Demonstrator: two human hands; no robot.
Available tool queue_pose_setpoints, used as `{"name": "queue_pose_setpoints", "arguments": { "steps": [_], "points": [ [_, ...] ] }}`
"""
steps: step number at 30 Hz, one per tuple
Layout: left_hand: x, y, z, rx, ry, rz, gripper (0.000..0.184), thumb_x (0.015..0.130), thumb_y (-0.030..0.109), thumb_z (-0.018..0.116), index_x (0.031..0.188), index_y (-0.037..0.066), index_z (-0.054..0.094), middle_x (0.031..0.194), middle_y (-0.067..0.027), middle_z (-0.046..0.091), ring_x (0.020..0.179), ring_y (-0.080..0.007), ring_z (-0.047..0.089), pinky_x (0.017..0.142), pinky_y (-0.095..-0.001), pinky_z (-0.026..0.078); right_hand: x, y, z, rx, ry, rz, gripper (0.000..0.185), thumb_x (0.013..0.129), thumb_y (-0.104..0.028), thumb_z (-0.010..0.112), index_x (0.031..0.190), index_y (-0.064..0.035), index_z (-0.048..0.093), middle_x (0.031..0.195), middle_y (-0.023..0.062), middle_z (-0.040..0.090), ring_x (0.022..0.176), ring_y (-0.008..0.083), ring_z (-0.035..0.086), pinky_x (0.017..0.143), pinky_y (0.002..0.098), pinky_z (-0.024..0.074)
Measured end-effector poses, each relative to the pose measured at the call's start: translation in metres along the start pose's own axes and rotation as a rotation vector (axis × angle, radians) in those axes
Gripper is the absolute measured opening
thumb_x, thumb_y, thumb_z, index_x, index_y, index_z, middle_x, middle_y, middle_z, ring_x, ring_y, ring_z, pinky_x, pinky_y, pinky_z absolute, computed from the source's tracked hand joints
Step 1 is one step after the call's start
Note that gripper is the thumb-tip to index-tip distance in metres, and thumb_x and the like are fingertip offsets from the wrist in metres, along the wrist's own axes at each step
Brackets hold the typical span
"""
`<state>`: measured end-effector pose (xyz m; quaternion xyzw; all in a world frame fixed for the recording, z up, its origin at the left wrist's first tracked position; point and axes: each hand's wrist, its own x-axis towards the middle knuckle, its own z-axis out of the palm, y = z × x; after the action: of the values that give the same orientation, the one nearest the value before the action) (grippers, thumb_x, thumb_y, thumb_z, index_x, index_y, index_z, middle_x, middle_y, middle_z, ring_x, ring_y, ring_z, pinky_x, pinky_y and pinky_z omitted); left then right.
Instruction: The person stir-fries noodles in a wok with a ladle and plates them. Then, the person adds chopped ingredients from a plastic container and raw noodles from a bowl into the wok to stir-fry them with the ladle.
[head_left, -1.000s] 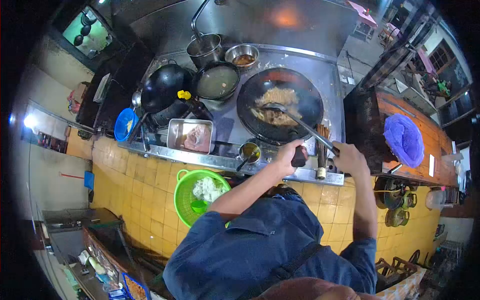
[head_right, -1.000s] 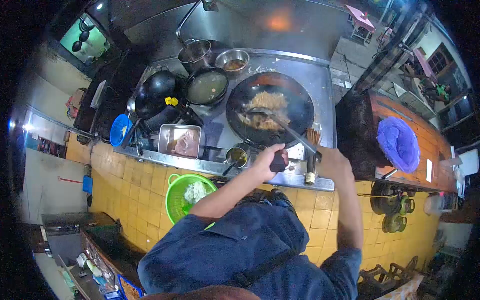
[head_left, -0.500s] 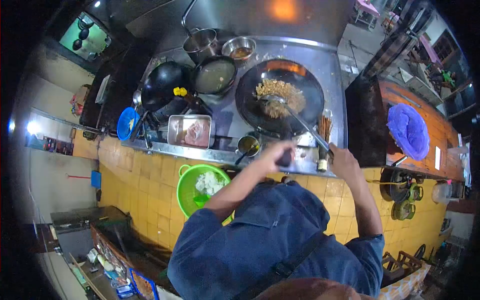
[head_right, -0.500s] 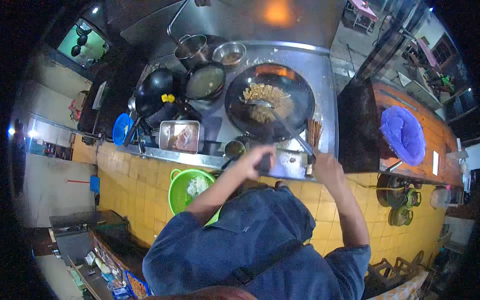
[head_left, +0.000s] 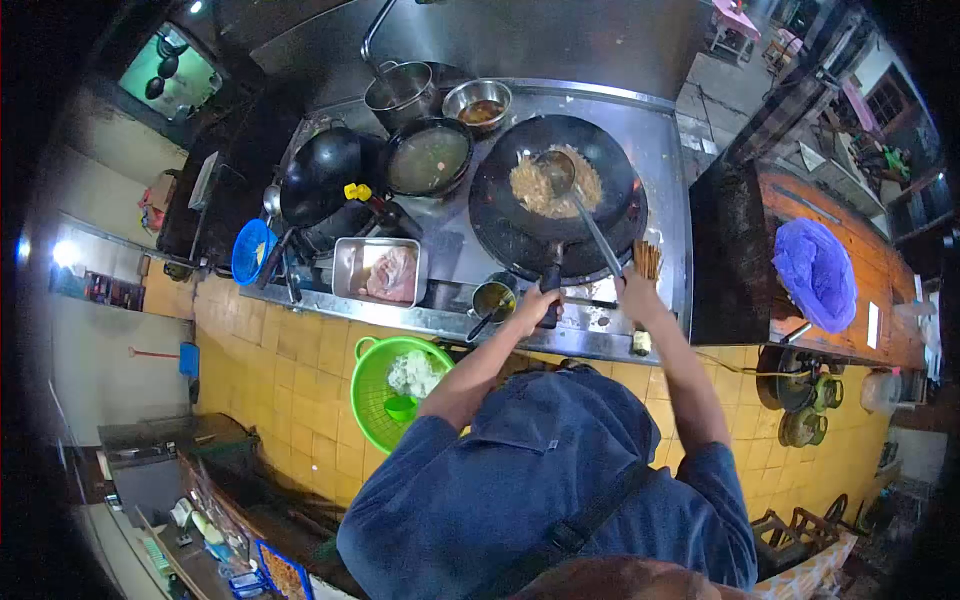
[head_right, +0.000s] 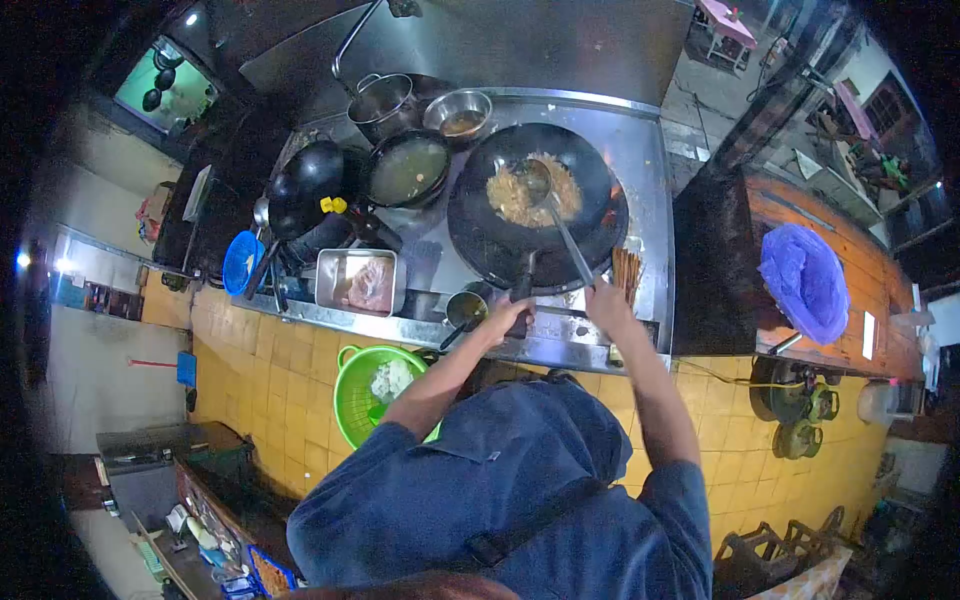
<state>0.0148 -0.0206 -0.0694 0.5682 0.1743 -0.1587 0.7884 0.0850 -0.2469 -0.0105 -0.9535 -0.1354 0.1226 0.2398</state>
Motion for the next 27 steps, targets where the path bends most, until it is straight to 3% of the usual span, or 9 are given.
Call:
{"name": "queue_pose_setpoints", "arguments": {
  "steps": [4, 9, 13, 14, 15, 17, 20, 23, 27],
  "points": [
    [0.03, 0.007, -0.007, -0.076, -0.075, -0.037, 0.015, 0.079, 0.012, 0.06, 0.085, 0.005, 0.048, 0.063, -0.0058, 0.054, 0.049, -0.0148, 0.054, 0.044, -0.0296, 0.047, 0.009, -0.017, -0.124, -0.143, -0.217, 0.052, 0.029, 0.089, -0.026, 0.044, 0.093, -0.0025, 0.061, 0.078, 0.0223, 0.061, 0.067, 0.0356, 0.062, 0.063, 0.0486, 0.0487],
    [0.031, 0.001, -0.004, 0.017, 0.064, -0.152, 0.02, 0.079, 0.012, 0.063, 0.087, 0.006, 0.046, 0.064, -0.0071, 0.055, 0.046, -0.0156, 0.053, 0.04, -0.0296, 0.046, 0.038, -0.023, -0.01, -0.667, 0.074, -0.06, 0.035, 0.09, -0.032, 0.042, 0.084, -0.0039, 0.063, 0.089, 0.0181, 0.062, 0.086, 0.0301, 0.061, 0.073, 0.0409, 0.0478],
    [0.015, 0.012, 0.002, -0.037, 0.091, -0.118, 0.022, 0.079, 0.011, 0.064, 0.091, 0.005, 0.046, 0.065, -0.0072, 0.056, 0.046, -0.016, 0.053, 0.04, -0.0301, 0.047, 0.015, -0.043, -0.13, -0.042, -0.439, 0.1, 0.034, 0.09, -0.028, 0.038, 0.101, -0.0024, 0.059, 0.078, 0.0182, 0.063, 0.065, 0.0285, 0.063, 0.061, 0.0414, 0.049],
    [0.013, 0.014, 0.004, -0.065, 0.069, -0.114, 0.02, 0.078, 0.012, 0.064, 0.089, 0.003, 0.049, 0.065, -0.0073, 0.057, 0.046, -0.0159, 0.053, 0.04, -0.0295, 0.046, 0.072, 0.073, -0.089, -0.123, -0.467, -0.29, 0.034, 0.09, -0.028, 0.039, 0.106, -0.0056, 0.059, 0.072, 0.0178, 0.062, 0.054, 0.0301, 0.06, 0.055, 0.0423, 0.0485],
    [0.014, 0.009, 0.001, -0.075, 0.078, -0.116, 0.02, 0.078, 0.012, 0.064, 0.089, 0.003, 0.049, 0.065, -0.0073, 0.057, 0.046, -0.0159, 0.053, 0.04, -0.0295, 0.046, 0.034, -0.032, -0.153, -0.319, -0.58, 0.165, 0.035, 0.089, -0.031, 0.041, 0.104, -0.0053, 0.06, 0.082, 0.0191, 0.063, 0.068, 0.0284, 0.063, 0.062, 0.044, 0.0483],
    [0.022, 0.004, -0.005, -0.05, -0.068, 0.015, 0.016, 0.078, 0.013, 0.064, 0.084, 0.001, 0.054, 0.065, -0.0076, 0.058, 0.045, -0.015, 0.053, 0.042, -0.0291, 0.045, 0.043, 0.011, -0.077, -0.344, -0.111, -0.346, 0.029, 0.087, -0.024, 0.047, 0.094, 0.0027, 0.057, 0.077, 0.0214, 0.058, 0.073, 0.0322, 0.061, 0.063, 0.0456, 0.0492],
    [0.03, 0.005, 0.017, -0.177, 0.097, -0.09, 0.016, 0.078, 0.015, 0.064, 0.078, 0.0, 0.058, 0.064, -0.0081, 0.058, 0.048, -0.0154, 0.054, 0.045, -0.0299, 0.046, 0.084, 0.09, 0.083, -0.677, 0.377, -0.199, 0.035, 0.086, -0.029, 0.043, 0.11, -0.0077, 0.056, 0.105, 0.0213, 0.058, 0.101, 0.0354, 0.056, 0.083, 0.0511, 0.0424],
    [-0.04, 0.075, 0.076, -0.613, 0.048, -0.197, 0.017, 0.082, 0.016, 0.06, 0.081, 0.001, 0.051, 0.065, -0.0098, 0.053, 0.053, -0.017, 0.053, 0.048, -0.0316, 0.047, -0.022, -0.032, -0.091, -0.157, -0.2, -0.091, 0.039, 0.083, -0.027, 0.049, 0.118, -0.0107, 0.051, 0.09, 0.0219, 0.061, 0.088, 0.0377, 0.06, 0.076, 0.049, 0.0468],
    [-0.086, 0.132, 0.079, -0.805, -0.199, -0.436, 0.017, 0.083, 0.014, 0.057, 0.076, 0.002, 0.048, 0.064, -0.0098, 0.052, 0.052, -0.0164, 0.052, 0.05, -0.0297, 0.047, -0.092, -0.07, -0.154, -0.512, -0.092, -0.143, 0.043, 0.08, -0.021, 0.054, 0.121, -0.0105, 0.048, 0.075, 0.023, 0.06, 0.073, 0.0384, 0.061, 0.065, 0.0467, 0.049]
  ]
}}
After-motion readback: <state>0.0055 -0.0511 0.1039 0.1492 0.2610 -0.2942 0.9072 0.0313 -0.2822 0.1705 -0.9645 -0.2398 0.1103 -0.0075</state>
